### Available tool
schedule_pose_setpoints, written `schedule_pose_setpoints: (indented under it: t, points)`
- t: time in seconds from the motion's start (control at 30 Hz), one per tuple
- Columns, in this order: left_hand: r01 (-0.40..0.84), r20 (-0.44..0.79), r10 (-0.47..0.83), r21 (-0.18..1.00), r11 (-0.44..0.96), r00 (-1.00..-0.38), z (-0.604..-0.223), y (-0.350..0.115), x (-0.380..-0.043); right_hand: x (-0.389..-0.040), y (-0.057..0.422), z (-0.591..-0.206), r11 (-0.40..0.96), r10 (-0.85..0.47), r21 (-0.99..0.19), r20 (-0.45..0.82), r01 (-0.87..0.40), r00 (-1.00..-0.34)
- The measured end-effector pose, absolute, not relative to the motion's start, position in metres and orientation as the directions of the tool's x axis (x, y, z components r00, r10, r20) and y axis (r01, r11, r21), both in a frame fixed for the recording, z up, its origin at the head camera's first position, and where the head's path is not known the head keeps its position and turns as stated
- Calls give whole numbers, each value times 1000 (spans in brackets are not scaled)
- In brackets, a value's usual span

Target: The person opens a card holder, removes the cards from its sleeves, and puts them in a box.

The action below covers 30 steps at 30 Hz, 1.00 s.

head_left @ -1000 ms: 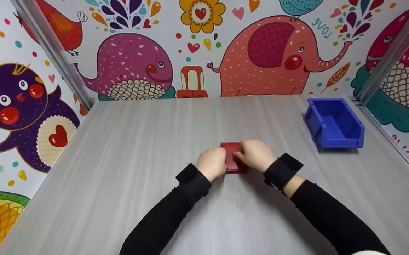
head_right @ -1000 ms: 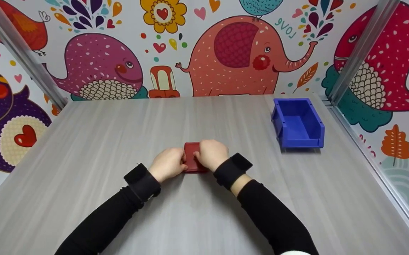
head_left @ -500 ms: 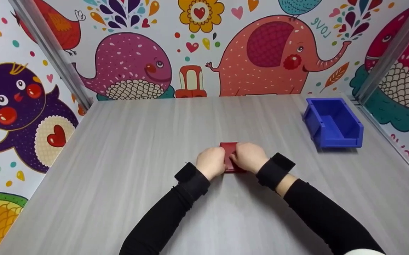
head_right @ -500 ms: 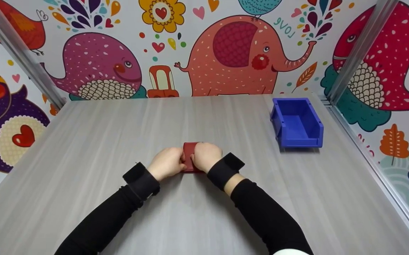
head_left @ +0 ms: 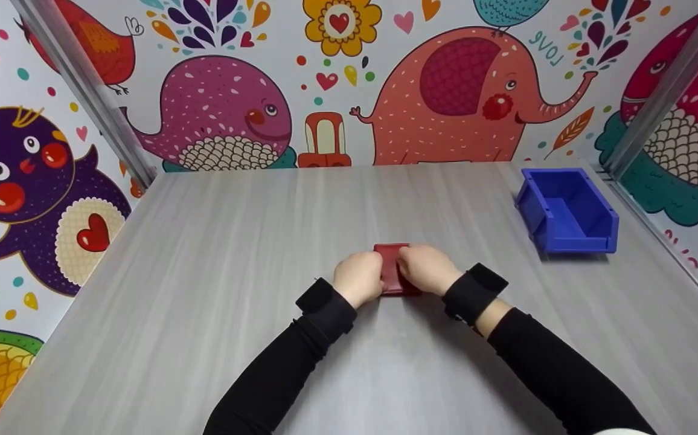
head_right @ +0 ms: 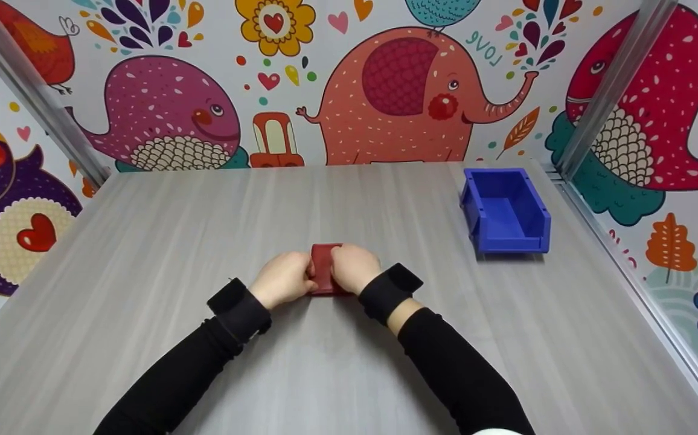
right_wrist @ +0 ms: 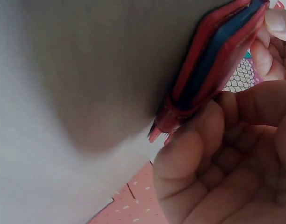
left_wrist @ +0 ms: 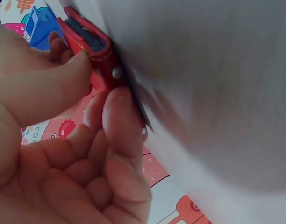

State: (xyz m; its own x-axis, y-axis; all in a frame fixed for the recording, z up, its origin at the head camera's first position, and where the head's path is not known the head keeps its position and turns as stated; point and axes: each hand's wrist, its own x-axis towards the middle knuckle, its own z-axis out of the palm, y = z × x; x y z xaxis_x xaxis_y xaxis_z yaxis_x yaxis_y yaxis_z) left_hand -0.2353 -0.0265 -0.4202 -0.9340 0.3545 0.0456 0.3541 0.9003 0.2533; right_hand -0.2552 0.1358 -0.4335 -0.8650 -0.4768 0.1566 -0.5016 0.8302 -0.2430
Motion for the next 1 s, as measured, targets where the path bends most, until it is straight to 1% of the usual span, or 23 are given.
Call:
schedule_pose_setpoints:
  t: [0.17,0.3,0.4,0.8,1.0]
  points:
    - [360,38,361,230,904,-932,-418,-24,-236,-260,143,-434,800,-487,-337,119,-496,-865]
    - [364,40,365,224,904,-930,-418,-24,-236,-263,148,-433,779,-462,-443,75,-445,-883]
    - [366,45,366,230,902,-930,-419,-24,-237,-264,151,-434,765,-452,-489,56,-419,-890]
    - [379,65,376,273,884,-924,-422,-29,-237,-264,154,-436,752,-463,-497,69,-433,-884]
    - [380,70,376,286,880,-924,-424,-30,-237,-263,161,-433,766,-433,-498,67,-406,-899]
